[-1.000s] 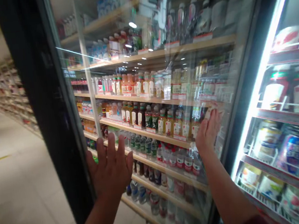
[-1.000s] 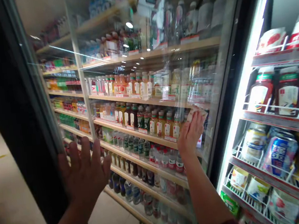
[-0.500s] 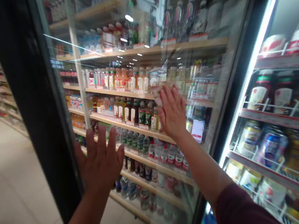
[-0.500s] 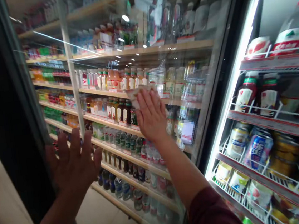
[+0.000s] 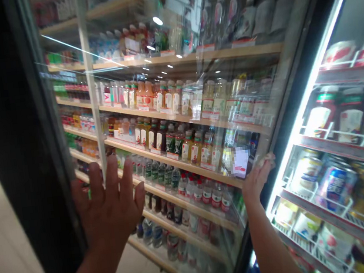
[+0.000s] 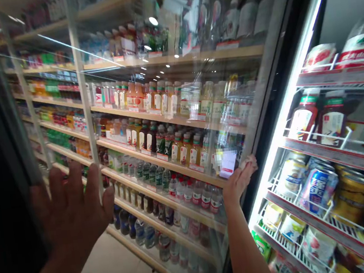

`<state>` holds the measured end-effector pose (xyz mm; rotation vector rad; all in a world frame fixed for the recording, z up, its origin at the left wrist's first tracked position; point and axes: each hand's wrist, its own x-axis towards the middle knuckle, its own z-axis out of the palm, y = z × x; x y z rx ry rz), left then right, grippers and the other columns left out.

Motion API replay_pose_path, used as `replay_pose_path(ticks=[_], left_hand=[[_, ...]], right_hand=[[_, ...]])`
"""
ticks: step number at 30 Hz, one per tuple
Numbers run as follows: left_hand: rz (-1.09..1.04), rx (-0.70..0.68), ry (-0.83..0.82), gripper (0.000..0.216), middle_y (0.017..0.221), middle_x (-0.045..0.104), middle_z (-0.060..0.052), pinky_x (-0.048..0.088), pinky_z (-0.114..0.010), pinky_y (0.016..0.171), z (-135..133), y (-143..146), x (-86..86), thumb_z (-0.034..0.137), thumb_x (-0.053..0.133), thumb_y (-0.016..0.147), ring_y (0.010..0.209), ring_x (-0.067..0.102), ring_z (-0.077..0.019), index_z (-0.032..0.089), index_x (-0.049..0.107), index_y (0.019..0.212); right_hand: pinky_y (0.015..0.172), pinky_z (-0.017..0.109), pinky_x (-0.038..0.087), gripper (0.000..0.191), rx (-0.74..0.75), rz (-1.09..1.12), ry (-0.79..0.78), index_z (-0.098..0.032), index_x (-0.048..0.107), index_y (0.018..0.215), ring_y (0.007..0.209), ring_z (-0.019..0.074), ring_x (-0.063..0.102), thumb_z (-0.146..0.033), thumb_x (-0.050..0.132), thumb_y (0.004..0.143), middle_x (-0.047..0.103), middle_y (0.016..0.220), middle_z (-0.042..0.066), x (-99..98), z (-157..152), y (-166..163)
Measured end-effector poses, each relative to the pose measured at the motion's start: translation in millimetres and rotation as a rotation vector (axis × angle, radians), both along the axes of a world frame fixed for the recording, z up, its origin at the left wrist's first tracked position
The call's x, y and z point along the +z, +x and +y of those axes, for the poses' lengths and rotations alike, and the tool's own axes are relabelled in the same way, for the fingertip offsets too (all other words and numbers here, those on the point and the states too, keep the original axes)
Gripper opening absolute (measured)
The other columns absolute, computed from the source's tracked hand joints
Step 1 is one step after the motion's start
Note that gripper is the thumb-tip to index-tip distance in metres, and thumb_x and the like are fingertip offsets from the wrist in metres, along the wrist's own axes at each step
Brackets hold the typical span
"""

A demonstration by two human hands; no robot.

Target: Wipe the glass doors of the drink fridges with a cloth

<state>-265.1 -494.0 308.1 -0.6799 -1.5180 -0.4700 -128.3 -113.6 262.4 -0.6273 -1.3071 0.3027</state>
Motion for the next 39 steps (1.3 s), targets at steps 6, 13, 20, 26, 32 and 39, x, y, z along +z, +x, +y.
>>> replay_pose_path(ticks=[6, 13, 20, 26, 32, 39], left_hand=[[-0.076, -0.049, 0.020, 0.091, 0.172, 0.017, -0.003, 0.009, -0.066, 0.128, 1.1, 1.7, -3.0, 0.034, 0.066, 0.091, 0.160, 0.012, -0.0336, 0.034, 0.014, 0.165], [-0.037, -0.024, -0.011, 0.086, 0.172, 0.016, -0.009, 0.009, -0.066, 0.127, -2.6, -0.8, -2.2, 0.034, 0.062, 0.095, 0.160, 0.010, -0.0342, 0.029, 0.013, 0.166], [0.125, -0.396, -0.204, 0.058, 0.171, 0.026, -0.003, 0.025, -0.053, 0.127, -0.7, -12.6, -25.6, 0.039, 0.025, 0.107, 0.160, 0.016, -0.0249, 0.034, 0.017, 0.165], [0.014, -0.330, -0.333, 0.049, 0.156, 0.050, -0.014, 0.019, -0.050, 0.128, 31.8, 1.9, -33.5, 0.042, 0.041, 0.105, 0.154, 0.034, -0.0276, 0.021, 0.051, 0.148], [0.097, -0.252, -0.122, 0.008, 0.120, 0.075, -0.008, 0.032, -0.043, 0.122, 39.6, 17.4, -25.7, 0.019, 0.067, 0.092, 0.126, 0.065, -0.0251, 0.019, 0.065, 0.099], [-0.037, -0.079, 0.165, 0.059, 0.159, 0.046, -0.017, 0.032, -0.047, 0.122, 15.1, 11.5, 12.2, 0.013, 0.054, 0.093, 0.152, 0.038, -0.0304, 0.014, 0.048, 0.151]], right_hand=[[0.124, 0.069, 0.023, 0.068, 0.014, -0.065, 0.096, -0.009, 0.029, 0.162, 0.159, 0.0349, 0.020, -0.049, 0.022, 0.107, 0.031, 0.167, 0.024, 51.6, -37.3, -18.3], [0.130, 0.060, 0.018, 0.070, 0.133, -0.348, 0.631, -0.021, 0.009, 0.167, 0.162, 0.0283, 0.013, -0.031, 0.039, 0.105, 0.038, 0.166, 0.012, 55.0, -188.1, -63.9], [0.132, 0.049, 0.016, 0.078, 0.441, -0.629, 0.759, -0.018, 0.004, 0.167, 0.161, 0.0256, 0.017, -0.031, 0.044, 0.101, 0.032, 0.169, 0.009, 24.5, -240.0, -70.8], [0.126, 0.059, 0.028, 0.065, 0.232, -0.326, 0.493, -0.022, 0.006, 0.167, 0.161, 0.0251, 0.016, -0.027, 0.029, 0.106, 0.023, 0.172, 0.015, 29.7, -148.1, -40.9], [0.123, 0.069, 0.024, 0.068, -0.048, -0.418, 0.390, -0.016, 0.000, 0.166, 0.162, 0.0324, 0.007, -0.037, 0.027, 0.108, 0.021, 0.171, 0.023, 10.0, -98.8, -46.2], [0.122, 0.070, 0.024, 0.068, -0.048, -0.415, 0.410, -0.015, -0.002, 0.166, 0.162, 0.0322, 0.006, -0.039, 0.023, 0.108, 0.019, 0.171, 0.024, 9.0, -103.6, -45.3]])
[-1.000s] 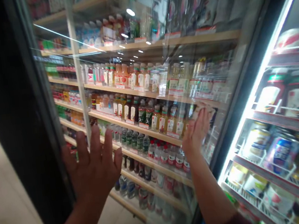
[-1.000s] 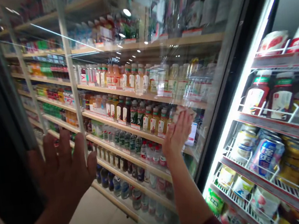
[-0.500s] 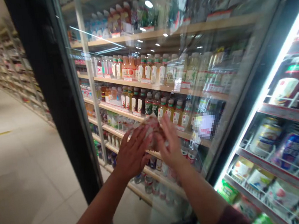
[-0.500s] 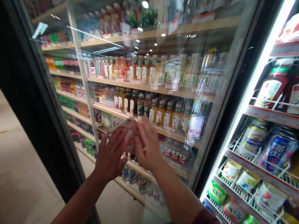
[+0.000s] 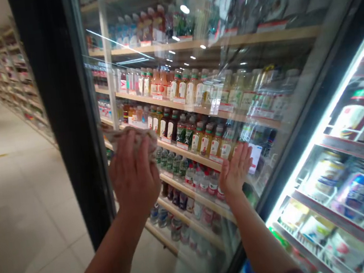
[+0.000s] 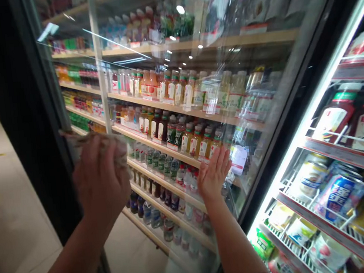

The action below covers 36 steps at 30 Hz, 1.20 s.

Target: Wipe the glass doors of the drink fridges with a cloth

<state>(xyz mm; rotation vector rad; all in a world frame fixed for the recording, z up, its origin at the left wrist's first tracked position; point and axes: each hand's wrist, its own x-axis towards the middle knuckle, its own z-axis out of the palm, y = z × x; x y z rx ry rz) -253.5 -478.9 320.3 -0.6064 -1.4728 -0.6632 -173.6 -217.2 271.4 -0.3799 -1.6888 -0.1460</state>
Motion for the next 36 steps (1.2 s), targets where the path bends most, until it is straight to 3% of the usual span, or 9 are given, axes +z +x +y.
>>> replay_pose_path(ticks=[3, 8, 10, 16, 18, 22, 24, 31, 36], left_hand=[[-0.020, 0.026, -0.047, 0.072, 0.167, 0.029, -0.015, 0.021, -0.054, 0.127, 12.7, -0.8, -17.5, 0.028, 0.057, 0.096, 0.159, 0.017, -0.0342, 0.015, 0.031, 0.162], [0.072, -0.016, -0.326, 0.063, 0.155, 0.051, -0.003, 0.011, -0.043, 0.133, 37.7, 7.9, -66.7, 0.034, 0.061, 0.099, 0.160, 0.012, -0.0222, 0.026, 0.042, 0.158], [0.086, -0.017, -0.341, 0.063, 0.157, 0.050, -0.001, 0.011, -0.044, 0.133, 34.4, 6.3, -53.6, 0.032, 0.062, 0.098, 0.160, 0.012, -0.0227, 0.029, 0.043, 0.157], [-0.036, -0.028, -0.077, 0.075, 0.171, 0.021, -0.009, 0.012, -0.065, 0.129, 26.0, 0.9, 33.8, 0.028, 0.061, 0.097, 0.159, 0.004, -0.0379, 0.025, 0.027, 0.164], [-0.020, -0.015, -0.134, 0.073, 0.170, 0.024, -0.010, 0.012, -0.064, 0.129, 40.6, 8.8, 21.4, 0.028, 0.061, 0.097, 0.160, 0.004, -0.0367, 0.024, 0.030, 0.163], [0.151, -0.040, -0.429, 0.055, 0.165, 0.038, -0.003, 0.012, -0.046, 0.134, 73.6, 25.3, -46.4, 0.025, 0.060, 0.098, 0.160, 0.016, -0.0235, 0.023, 0.050, 0.152], [0.200, -0.049, -0.496, 0.051, 0.163, 0.041, 0.000, 0.012, -0.042, 0.134, 75.2, 25.9, -56.9, 0.025, 0.060, 0.098, 0.159, 0.020, -0.0204, 0.023, 0.055, 0.148], [-0.027, -0.039, -0.151, 0.073, 0.167, 0.031, -0.007, 0.006, -0.056, 0.133, 33.2, 6.6, 25.0, 0.031, 0.058, 0.099, 0.160, 0.007, -0.0301, 0.025, 0.027, 0.164], [0.116, -0.044, -0.344, 0.062, 0.163, 0.040, -0.006, 0.009, -0.048, 0.134, 58.3, 19.6, -43.1, 0.028, 0.062, 0.098, 0.160, 0.013, -0.0260, 0.021, 0.045, 0.157]], right_hand=[[0.121, 0.072, 0.022, 0.070, 0.026, -0.016, 0.006, -0.013, -0.002, 0.166, 0.162, 0.0336, 0.005, -0.043, 0.021, 0.107, 0.016, 0.171, 0.025, -0.1, 1.8, 2.6], [0.120, 0.073, 0.022, 0.075, 0.026, -0.033, 0.028, -0.012, -0.003, 0.166, 0.161, 0.0360, 0.004, -0.047, 0.026, 0.106, 0.014, 0.171, 0.026, 1.0, 1.1, 5.5], [0.120, 0.074, 0.023, 0.076, 0.015, -0.039, 0.028, -0.013, -0.005, 0.165, 0.161, 0.0367, 0.004, -0.046, 0.028, 0.106, 0.012, 0.171, 0.026, 1.9, 0.1, 5.8], [0.119, 0.073, 0.024, 0.076, -0.003, -0.034, 0.024, -0.012, -0.004, 0.165, 0.161, 0.0366, 0.006, -0.044, 0.029, 0.105, 0.014, 0.171, 0.026, 2.2, -0.1, 5.5], [0.120, 0.073, 0.024, 0.075, -0.003, -0.023, 0.034, -0.012, -0.003, 0.166, 0.161, 0.0361, 0.006, -0.044, 0.029, 0.106, 0.016, 0.171, 0.026, 1.6, 0.0, 6.3], [0.120, 0.072, 0.024, 0.072, 0.008, -0.017, 0.042, -0.013, -0.001, 0.166, 0.161, 0.0358, 0.007, -0.041, 0.028, 0.106, 0.017, 0.171, 0.026, 1.8, -0.8, 8.9], [0.120, 0.072, 0.024, 0.071, 0.009, -0.017, 0.048, -0.013, -0.001, 0.166, 0.161, 0.0358, 0.008, -0.040, 0.027, 0.106, 0.017, 0.170, 0.026, 2.7, -1.3, 10.0], [0.121, 0.071, 0.024, 0.072, 0.004, -0.010, 0.053, -0.011, 0.000, 0.166, 0.161, 0.0347, 0.007, -0.040, 0.028, 0.106, 0.017, 0.170, 0.026, 3.4, -0.1, 10.1], [0.121, 0.071, 0.024, 0.072, 0.004, -0.013, 0.035, -0.011, 0.001, 0.166, 0.161, 0.0346, 0.008, -0.042, 0.026, 0.106, 0.018, 0.170, 0.026, 3.4, -1.0, 10.5]])
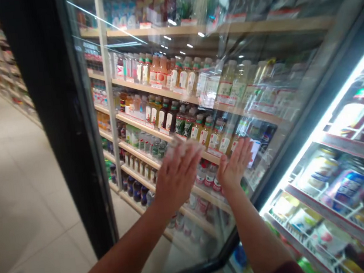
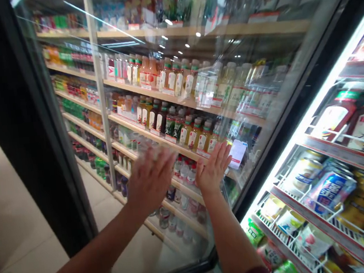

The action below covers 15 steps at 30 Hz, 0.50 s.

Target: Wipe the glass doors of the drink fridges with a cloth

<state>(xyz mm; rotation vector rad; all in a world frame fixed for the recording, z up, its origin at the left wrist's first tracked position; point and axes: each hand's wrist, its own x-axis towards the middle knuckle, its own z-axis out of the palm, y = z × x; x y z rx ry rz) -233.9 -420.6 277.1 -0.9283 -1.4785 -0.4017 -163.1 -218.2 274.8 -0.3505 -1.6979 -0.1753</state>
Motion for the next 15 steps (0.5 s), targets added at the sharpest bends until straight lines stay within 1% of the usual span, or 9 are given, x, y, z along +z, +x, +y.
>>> replay_pose_path(ticks=[2, 3, 5, 8, 9, 10, 11, 12, 15], left_hand=[[0.073, -0.040, -0.157, 0.055, 0.160, 0.045, -0.002, 0.011, -0.042, 0.134, 3.7, 2.3, -19.7, 0.028, 0.063, 0.097, 0.157, 0.026, -0.0207, 0.025, 0.052, 0.151], [0.079, -0.042, -0.185, 0.054, 0.159, 0.047, 0.000, 0.011, -0.041, 0.134, 0.8, 1.0, -18.6, 0.029, 0.063, 0.097, 0.156, 0.029, -0.0195, 0.026, 0.053, 0.150], [0.020, -0.011, -0.108, 0.059, 0.159, 0.047, 0.000, 0.006, -0.043, 0.135, -12.9, -5.6, 4.3, 0.033, 0.063, 0.098, 0.158, 0.025, -0.0220, 0.027, 0.048, 0.155], [-0.106, 0.017, 0.110, 0.073, 0.165, 0.035, -0.005, 0.005, -0.053, 0.133, -36.4, -17.3, 53.0, 0.035, 0.061, 0.098, 0.160, 0.013, -0.0294, 0.026, 0.030, 0.163], [-0.129, 0.025, 0.157, 0.076, 0.167, 0.031, -0.006, 0.007, -0.056, 0.133, -39.9, -19.0, 61.2, 0.035, 0.061, 0.098, 0.160, 0.011, -0.0314, 0.026, 0.026, 0.165], [-0.138, 0.037, 0.183, 0.077, 0.168, 0.029, -0.007, 0.008, -0.058, 0.132, -39.7, -18.7, 61.9, 0.035, 0.061, 0.098, 0.160, 0.011, -0.0330, 0.026, 0.025, 0.165], [-0.136, 0.051, 0.189, 0.076, 0.167, 0.028, -0.008, 0.009, -0.060, 0.131, -36.2, -16.6, 54.9, 0.035, 0.061, 0.098, 0.160, 0.011, -0.0341, 0.026, 0.026, 0.164], [-0.126, 0.059, 0.169, 0.073, 0.167, 0.031, -0.008, 0.010, -0.060, 0.131, -29.9, -13.1, 41.0, 0.034, 0.062, 0.097, 0.160, 0.011, -0.0339, 0.026, 0.031, 0.163], [-0.034, -0.020, -0.052, 0.058, 0.159, 0.047, -0.004, 0.013, -0.047, 0.133, -7.6, -0.9, -16.1, 0.024, 0.062, 0.096, 0.158, 0.025, -0.0249, 0.027, 0.050, 0.153]], right_hand=[[0.120, 0.071, 0.025, 0.071, -0.003, -0.010, -0.013, -0.010, 0.002, 0.166, 0.161, 0.0349, 0.007, -0.041, 0.026, 0.106, 0.017, 0.170, 0.027, 0.5, -1.5, 0.3], [0.120, 0.071, 0.025, 0.072, -0.003, -0.018, -0.019, -0.010, 0.002, 0.166, 0.161, 0.0350, 0.007, -0.041, 0.026, 0.106, 0.016, 0.170, 0.028, 0.7, -2.2, 0.4], [0.120, 0.072, 0.024, 0.072, -0.005, -0.034, -0.028, -0.008, 0.001, 0.165, 0.161, 0.0354, 0.005, -0.040, 0.025, 0.106, 0.015, 0.170, 0.029, 0.8, -3.3, 0.1], [0.120, 0.072, 0.024, 0.073, -0.017, -0.042, -0.037, -0.008, 0.000, 0.165, 0.161, 0.0362, 0.004, -0.041, 0.025, 0.106, 0.014, 0.170, 0.029, 0.1, -3.4, -0.9], [0.120, 0.072, 0.025, 0.073, -0.020, -0.041, -0.039, -0.008, 0.000, 0.165, 0.161, 0.0364, 0.004, -0.041, 0.025, 0.105, 0.015, 0.170, 0.029, -0.2, -3.2, -1.2], [0.120, 0.072, 0.025, 0.073, -0.020, -0.041, -0.040, -0.009, -0.001, 0.165, 0.161, 0.0365, 0.005, -0.042, 0.025, 0.105, 0.015, 0.170, 0.028, -0.4, -2.9, -1.4], [0.119, 0.072, 0.025, 0.073, -0.020, -0.039, -0.041, -0.010, -0.001, 0.165, 0.161, 0.0365, 0.005, -0.042, 0.025, 0.105, 0.015, 0.170, 0.028, -0.6, -2.7, -1.5], [0.119, 0.072, 0.026, 0.073, -0.018, -0.037, -0.042, -0.010, -0.001, 0.165, 0.161, 0.0365, 0.006, -0.042, 0.025, 0.105, 0.015, 0.170, 0.027, -0.8, -2.6, -1.4], [0.120, 0.071, 0.025, 0.073, -0.011, -0.034, -0.052, -0.010, 0.000, 0.166, 0.161, 0.0362, 0.007, -0.042, 0.025, 0.105, 0.016, 0.170, 0.027, -0.7, -2.8, -0.7]])
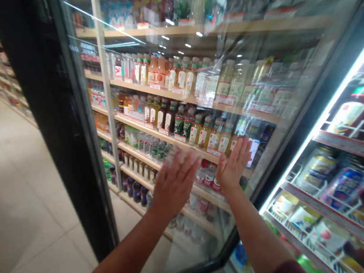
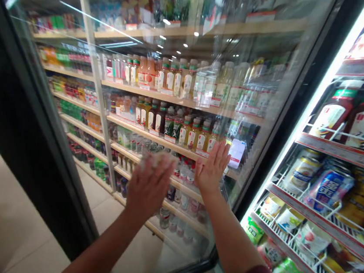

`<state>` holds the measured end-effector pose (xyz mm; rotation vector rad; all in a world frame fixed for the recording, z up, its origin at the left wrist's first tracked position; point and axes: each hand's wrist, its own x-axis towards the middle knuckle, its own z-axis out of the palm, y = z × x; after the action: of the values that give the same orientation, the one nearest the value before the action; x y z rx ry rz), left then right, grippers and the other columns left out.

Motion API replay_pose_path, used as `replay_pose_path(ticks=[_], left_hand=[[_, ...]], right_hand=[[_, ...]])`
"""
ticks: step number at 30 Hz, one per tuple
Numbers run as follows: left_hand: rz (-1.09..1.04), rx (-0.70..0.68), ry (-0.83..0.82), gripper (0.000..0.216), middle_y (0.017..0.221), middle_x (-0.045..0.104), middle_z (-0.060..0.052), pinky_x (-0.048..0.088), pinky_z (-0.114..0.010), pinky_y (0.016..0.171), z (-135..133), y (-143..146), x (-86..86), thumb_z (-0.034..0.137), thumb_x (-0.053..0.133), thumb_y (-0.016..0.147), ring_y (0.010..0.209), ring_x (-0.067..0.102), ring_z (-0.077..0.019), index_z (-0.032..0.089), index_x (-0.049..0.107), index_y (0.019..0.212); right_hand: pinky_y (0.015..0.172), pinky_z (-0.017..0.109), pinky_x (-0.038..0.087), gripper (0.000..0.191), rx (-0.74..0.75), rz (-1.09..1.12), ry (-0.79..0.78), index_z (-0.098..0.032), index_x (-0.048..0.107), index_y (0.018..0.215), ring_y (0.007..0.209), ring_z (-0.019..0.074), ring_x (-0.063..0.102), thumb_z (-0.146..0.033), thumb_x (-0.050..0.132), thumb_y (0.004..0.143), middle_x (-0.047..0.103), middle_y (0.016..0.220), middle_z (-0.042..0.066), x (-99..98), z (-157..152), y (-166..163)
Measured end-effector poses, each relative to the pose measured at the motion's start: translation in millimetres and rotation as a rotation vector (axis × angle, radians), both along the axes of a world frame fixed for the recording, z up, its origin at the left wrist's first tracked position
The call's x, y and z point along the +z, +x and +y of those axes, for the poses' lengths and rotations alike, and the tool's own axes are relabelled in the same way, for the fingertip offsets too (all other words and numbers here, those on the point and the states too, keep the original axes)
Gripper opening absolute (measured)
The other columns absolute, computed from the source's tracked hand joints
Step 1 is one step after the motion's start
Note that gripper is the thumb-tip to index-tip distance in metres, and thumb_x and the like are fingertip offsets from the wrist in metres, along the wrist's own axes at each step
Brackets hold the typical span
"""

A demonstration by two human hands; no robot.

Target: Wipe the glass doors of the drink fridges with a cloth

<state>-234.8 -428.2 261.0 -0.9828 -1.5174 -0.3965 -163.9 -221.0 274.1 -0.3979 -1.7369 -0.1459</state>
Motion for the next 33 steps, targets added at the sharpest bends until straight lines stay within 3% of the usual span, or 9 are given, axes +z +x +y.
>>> replay_pose_path(ticks=[3, 8, 10, 15, 17, 23, 25, 30, 33], left_hand=[[0.073, -0.078, -0.167, 0.052, 0.152, 0.056, 0.001, 0.013, -0.037, 0.134, 2.5, 1.2, -18.1, 0.018, 0.058, 0.096, 0.151, 0.040, -0.0164, 0.030, 0.058, 0.146], [-0.035, 0.117, 0.153, 0.066, 0.165, 0.035, -0.005, 0.003, -0.048, 0.135, -35.0, -19.5, 53.7, 0.033, 0.060, 0.099, 0.160, 0.012, -0.0268, 0.023, 0.038, 0.160], [-0.083, 0.142, 0.211, 0.065, 0.168, 0.029, -0.007, 0.006, -0.052, 0.134, -40.8, -21.1, 60.8, 0.033, 0.056, 0.100, 0.160, 0.007, -0.0293, 0.020, 0.037, 0.161], [0.008, 0.086, 0.002, 0.056, 0.156, 0.051, -0.005, 0.016, -0.048, 0.133, -22.5, -7.2, -5.2, 0.027, 0.064, 0.096, 0.157, 0.026, -0.0252, 0.028, 0.053, 0.151], [0.051, 0.070, -0.082, 0.055, 0.153, 0.055, 0.000, 0.018, -0.043, 0.133, -23.5, -9.3, -14.1, 0.027, 0.064, 0.096, 0.151, 0.039, -0.0217, 0.032, 0.053, 0.151], [-0.093, 0.098, 0.251, 0.077, 0.170, 0.025, -0.003, 0.012, -0.060, 0.130, -53.6, -34.3, 66.8, 0.034, 0.059, 0.098, 0.159, 0.016, -0.0351, 0.030, 0.021, 0.165], [-0.128, 0.090, 0.290, 0.076, 0.171, 0.021, -0.005, 0.009, -0.062, 0.130, -47.6, -28.9, 75.5, 0.031, 0.058, 0.098, 0.160, 0.010, -0.0361, 0.027, 0.023, 0.165], [0.142, 0.026, -0.119, 0.060, 0.164, 0.040, 0.004, 0.006, -0.042, 0.135, -4.4, -6.9, 65.6, 0.025, 0.054, 0.101, 0.159, 0.022, -0.0198, 0.031, 0.038, 0.159], [0.159, 0.014, -0.099, 0.059, 0.166, 0.036, 0.004, 0.005, -0.047, 0.134, -0.2, -14.5, 117.5, 0.030, 0.051, 0.103, 0.158, 0.024, -0.0229, 0.032, 0.036, 0.160]], right_hand=[[0.120, 0.071, 0.025, 0.072, 0.004, 0.006, 0.011, -0.009, 0.004, 0.166, 0.161, 0.0361, 0.008, -0.044, 0.024, 0.106, 0.017, 0.170, 0.027, 0.8, -1.1, 0.6], [0.121, 0.070, 0.024, 0.072, -0.002, -0.001, 0.004, -0.007, 0.003, 0.165, 0.161, 0.0358, 0.006, -0.044, 0.023, 0.106, 0.017, 0.169, 0.028, 1.9, -2.8, 0.2], [0.120, 0.071, 0.025, 0.072, -0.008, 0.002, 0.004, -0.008, 0.003, 0.165, 0.161, 0.0360, 0.007, -0.043, 0.024, 0.106, 0.017, 0.170, 0.028, 1.7, -2.3, -0.2], [0.121, 0.071, 0.024, 0.072, -0.004, 0.032, 0.046, -0.011, 0.002, 0.166, 0.161, 0.0347, 0.007, -0.042, 0.026, 0.105, 0.019, 0.170, 0.027, 0.4, 0.8, -1.4], [0.121, 0.070, 0.024, 0.073, 0.001, 0.035, 0.046, -0.011, 0.003, 0.166, 0.161, 0.0338, 0.008, -0.043, 0.028, 0.105, 0.020, 0.170, 0.026, 0.2, 1.6, -2.1], [0.122, 0.069, 0.024, 0.073, -0.003, 0.042, 0.042, -0.012, 0.003, 0.166, 0.162, 0.0327, 0.009, -0.045, 0.027, 0.105, 0.021, 0.170, 0.025, -0.5, 2.0, -3.7], [0.122, 0.069, 0.024, 0.073, 0.000, 0.038, 0.036, -0.012, 0.003, 0.166, 0.162, 0.0324, 0.008, -0.045, 0.028, 0.105, 0.021, 0.170, 0.025, -1.0, 2.1, -3.7], [0.122, 0.069, 0.025, 0.074, 0.003, 0.031, 0.030, -0.011, 0.003, 0.166, 0.161, 0.0331, 0.008, -0.042, 0.031, 0.105, 0.021, 0.169, 0.025, -2.6, 2.7, -3.8], [0.121, 0.069, 0.026, 0.074, -0.005, 0.040, 0.033, -0.013, 0.002, 0.166, 0.161, 0.0338, 0.009, -0.041, 0.032, 0.105, 0.020, 0.170, 0.025, -4.0, 3.5, -5.2]])
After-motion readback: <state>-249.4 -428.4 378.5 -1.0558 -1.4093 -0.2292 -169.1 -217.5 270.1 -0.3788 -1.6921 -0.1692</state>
